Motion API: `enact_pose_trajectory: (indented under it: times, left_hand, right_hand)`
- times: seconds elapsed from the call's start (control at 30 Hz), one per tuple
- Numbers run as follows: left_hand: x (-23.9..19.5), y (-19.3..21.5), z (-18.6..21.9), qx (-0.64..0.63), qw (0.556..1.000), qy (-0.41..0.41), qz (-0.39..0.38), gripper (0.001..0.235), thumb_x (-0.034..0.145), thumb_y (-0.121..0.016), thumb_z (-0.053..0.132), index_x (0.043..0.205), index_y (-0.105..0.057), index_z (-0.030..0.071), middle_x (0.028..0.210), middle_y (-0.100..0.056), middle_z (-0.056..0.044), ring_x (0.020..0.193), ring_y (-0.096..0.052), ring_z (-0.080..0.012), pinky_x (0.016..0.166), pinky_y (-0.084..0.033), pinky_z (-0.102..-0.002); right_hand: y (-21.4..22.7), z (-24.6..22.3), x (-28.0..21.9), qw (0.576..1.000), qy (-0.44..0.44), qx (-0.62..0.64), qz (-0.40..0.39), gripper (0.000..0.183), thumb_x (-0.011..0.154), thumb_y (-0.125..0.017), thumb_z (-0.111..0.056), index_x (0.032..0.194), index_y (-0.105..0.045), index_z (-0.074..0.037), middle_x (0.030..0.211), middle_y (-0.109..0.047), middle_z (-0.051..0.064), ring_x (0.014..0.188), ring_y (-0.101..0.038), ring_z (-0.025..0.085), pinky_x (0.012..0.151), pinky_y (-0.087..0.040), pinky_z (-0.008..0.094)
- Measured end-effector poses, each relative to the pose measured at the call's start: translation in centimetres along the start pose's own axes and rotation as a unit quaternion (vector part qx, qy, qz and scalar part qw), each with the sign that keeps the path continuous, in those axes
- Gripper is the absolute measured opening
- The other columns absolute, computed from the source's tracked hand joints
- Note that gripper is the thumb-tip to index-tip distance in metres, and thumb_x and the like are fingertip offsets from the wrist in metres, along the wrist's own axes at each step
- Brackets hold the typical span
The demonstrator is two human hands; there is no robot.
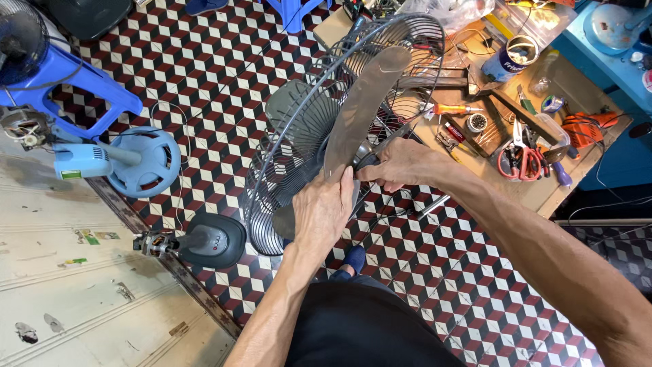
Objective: The person tests a standing fan by plugging it in, using a remote control to change its speed, and measuring its power consumption with a clamp meter. They repeatedly turn the fan on and off and observe the meter readings.
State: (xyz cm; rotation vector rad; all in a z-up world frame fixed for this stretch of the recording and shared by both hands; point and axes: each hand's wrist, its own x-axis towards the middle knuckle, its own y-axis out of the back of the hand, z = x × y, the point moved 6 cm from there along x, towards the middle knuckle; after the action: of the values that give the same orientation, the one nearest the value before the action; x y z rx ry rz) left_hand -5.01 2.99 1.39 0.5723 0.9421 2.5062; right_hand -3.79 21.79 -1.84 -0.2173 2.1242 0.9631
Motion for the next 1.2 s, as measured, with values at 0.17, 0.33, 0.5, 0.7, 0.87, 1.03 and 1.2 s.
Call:
enact_pose_trajectory:
  times: [0.17,0.33,0.5,0.7,0.87,1.03,1.2]
  left_hand:
    - [0.0,0.5,-0.1,-0.021,1.0,-0.017,0.008,0.033,0.106,-0.051,0.027,0.101,-0.073,0.003,0.081,-0.071,-0.02,0.066,-0.071,-0.0359,0.057,-0.057,-0.046]
    - [-0.3,0.4,-0.7,-0.011,0.999,-0.032,0.035,0.038,0.107,-0.05,0.03,0.108,-0.074,0.001,0.092,-0.072,-0.024,0.07,-0.072,-0.0369,0.061,-0.059,-0.045]
    - [-0.2,0.0,-0.7,-0.015,0.999,-0.027,0.016,0.04,0.106,-0.048,0.03,0.109,-0.074,0.0,0.097,-0.072,-0.023,0.072,-0.073,-0.0369,0.06,-0.058,-0.046]
    - [-0.2,0.4,-0.6,-0.04,0.998,-0.037,0.022,0.037,0.105,-0.047,0.028,0.111,-0.071,-0.001,0.105,-0.072,-0.023,0.072,-0.073,-0.0374,0.058,-0.058,-0.047]
    - [-0.2,0.9,-0.3,-0.026,0.999,-0.022,-0.008,0.035,0.106,-0.048,0.029,0.111,-0.07,0.003,0.1,-0.073,-0.021,0.073,-0.073,-0.0379,0.061,-0.059,-0.048]
    - [0.2,2.8,0.8,-0.03,0.998,0.028,-0.05,0.034,0.105,-0.053,0.026,0.125,-0.061,0.0,0.102,-0.071,-0.022,0.085,-0.073,-0.0361,0.072,-0.06,-0.045]
    - [-3.5,8.3,4.6,-0.08,0.996,-0.025,0.038,0.058,0.092,-0.07,0.021,0.14,-0.053,-0.008,0.126,-0.069,-0.025,0.112,-0.07,-0.0351,0.089,-0.057,-0.04]
  right_hand:
    - [0.0,-0.9,-1.0,0.999,0.016,0.006,0.042,0.055,0.074,-0.073,-0.056,0.072,-0.072,-0.001,0.066,-0.076,0.01,0.063,-0.079,0.018,0.06,-0.062,0.031]
    - [-0.3,-1.5,-1.7,0.997,0.02,-0.023,0.077,0.054,0.076,-0.071,-0.054,0.073,-0.073,0.0,0.065,-0.076,0.01,0.061,-0.076,0.017,0.061,-0.06,0.031]
    - [-0.1,-2.1,-2.6,0.994,0.007,-0.043,0.098,0.049,0.077,-0.071,-0.051,0.081,-0.074,-0.002,0.064,-0.073,0.008,0.061,-0.072,0.019,0.062,-0.056,0.036]
    - [-0.2,-2.2,-2.8,0.992,0.022,-0.029,0.121,0.046,0.075,-0.073,-0.048,0.091,-0.074,-0.004,0.065,-0.072,0.009,0.06,-0.069,0.021,0.059,-0.054,0.038]
    - [-0.7,-1.6,-2.3,0.976,0.089,-0.091,0.174,0.049,0.083,-0.072,-0.051,0.098,-0.074,-0.004,0.076,-0.071,0.016,0.071,-0.071,0.03,0.067,-0.055,0.044]
    - [-4.7,-1.7,-5.1,0.897,0.18,0.03,0.403,0.061,0.08,-0.08,-0.032,0.125,-0.055,0.002,0.105,-0.07,0.021,0.095,-0.072,0.035,0.08,-0.058,0.045]
    - [-6.1,-1.3,-5.6,0.867,0.223,0.029,0.444,0.062,0.086,-0.079,-0.017,0.135,-0.046,0.001,0.115,-0.066,0.02,0.107,-0.069,0.034,0.085,-0.058,0.043]
